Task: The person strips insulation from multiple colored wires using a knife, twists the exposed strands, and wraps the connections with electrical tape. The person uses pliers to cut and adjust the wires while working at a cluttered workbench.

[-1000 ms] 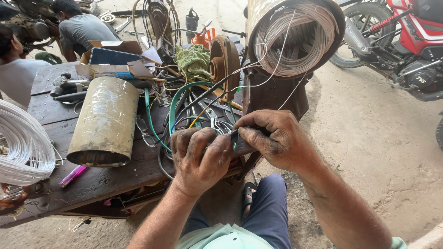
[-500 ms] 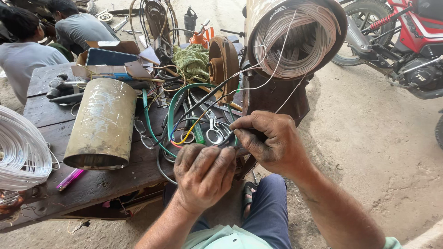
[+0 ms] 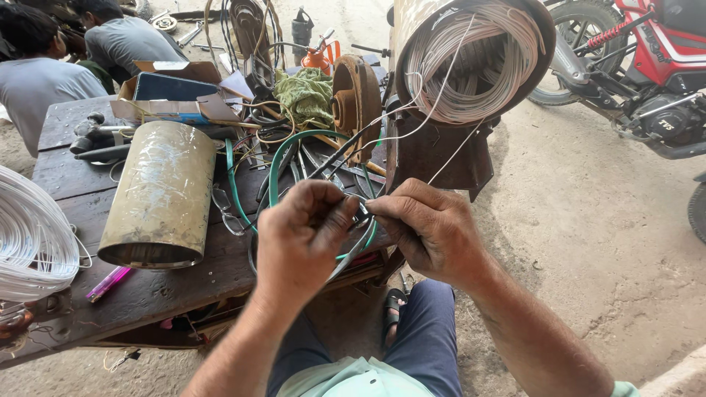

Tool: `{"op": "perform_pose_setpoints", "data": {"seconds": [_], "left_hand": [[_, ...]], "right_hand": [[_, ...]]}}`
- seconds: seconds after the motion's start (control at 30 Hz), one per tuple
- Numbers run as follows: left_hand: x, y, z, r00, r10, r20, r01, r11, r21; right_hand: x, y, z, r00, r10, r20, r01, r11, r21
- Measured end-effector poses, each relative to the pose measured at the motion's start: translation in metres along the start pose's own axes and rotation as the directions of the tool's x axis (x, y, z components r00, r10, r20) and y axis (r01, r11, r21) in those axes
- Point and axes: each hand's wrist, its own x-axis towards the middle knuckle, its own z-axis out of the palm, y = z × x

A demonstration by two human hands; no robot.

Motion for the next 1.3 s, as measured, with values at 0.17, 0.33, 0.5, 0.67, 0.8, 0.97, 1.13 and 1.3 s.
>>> {"op": "perform_pose_setpoints", "data": {"seconds": [0.17, 0.33, 0.5, 0.67, 0.8, 0.97, 1.13, 1.3], "left_hand": [[0.015, 0.001, -0.007, 0.917, -0.315, 0.244, 0.361, 0.916, -0.176], [0.021, 0.003, -0.009, 0.877, -0.353, 0.326, 0.372, 0.928, 0.004], [0.027, 0.018, -0.017, 0.884, -0.269, 0.382, 0.314, 0.947, -0.059], [0.014, 0.022, -0.034, 0.894, 0.077, 0.442, -0.099, 0.995, 0.027], [0.006, 0.002, -0.028, 0.792, 0.523, 0.316, -0.610, 0.699, 0.373], [0.000, -0.015, -0.021, 0.580, 0.773, 0.256, -0.767, 0.414, 0.489], [-0.010, -0.011, -0.018, 0.571, 0.792, 0.217, -0.750, 0.396, 0.530], [-0.026, -0.012, -0.007, 0.643, 0.750, 0.154, -0.698, 0.491, 0.522]], "right_hand": [[-0.001, 0.004, -0.001, 0.997, -0.077, 0.022, 0.078, 0.996, -0.043], [-0.003, 0.008, 0.002, 0.991, -0.137, 0.005, 0.136, 0.979, -0.155], [-0.004, 0.007, 0.000, 0.988, -0.154, 0.024, 0.155, 0.978, -0.142], [0.001, 0.001, -0.012, 0.956, 0.136, 0.259, -0.143, 0.990, 0.009], [0.010, -0.005, -0.019, 0.893, 0.275, 0.357, -0.343, 0.928, 0.144], [0.015, -0.008, -0.019, 0.821, 0.434, 0.371, -0.532, 0.817, 0.224], [0.013, -0.008, -0.017, 0.837, 0.436, 0.329, -0.523, 0.815, 0.250], [0.008, -0.006, -0.004, 0.899, 0.385, 0.210, -0.421, 0.892, 0.167]]}}
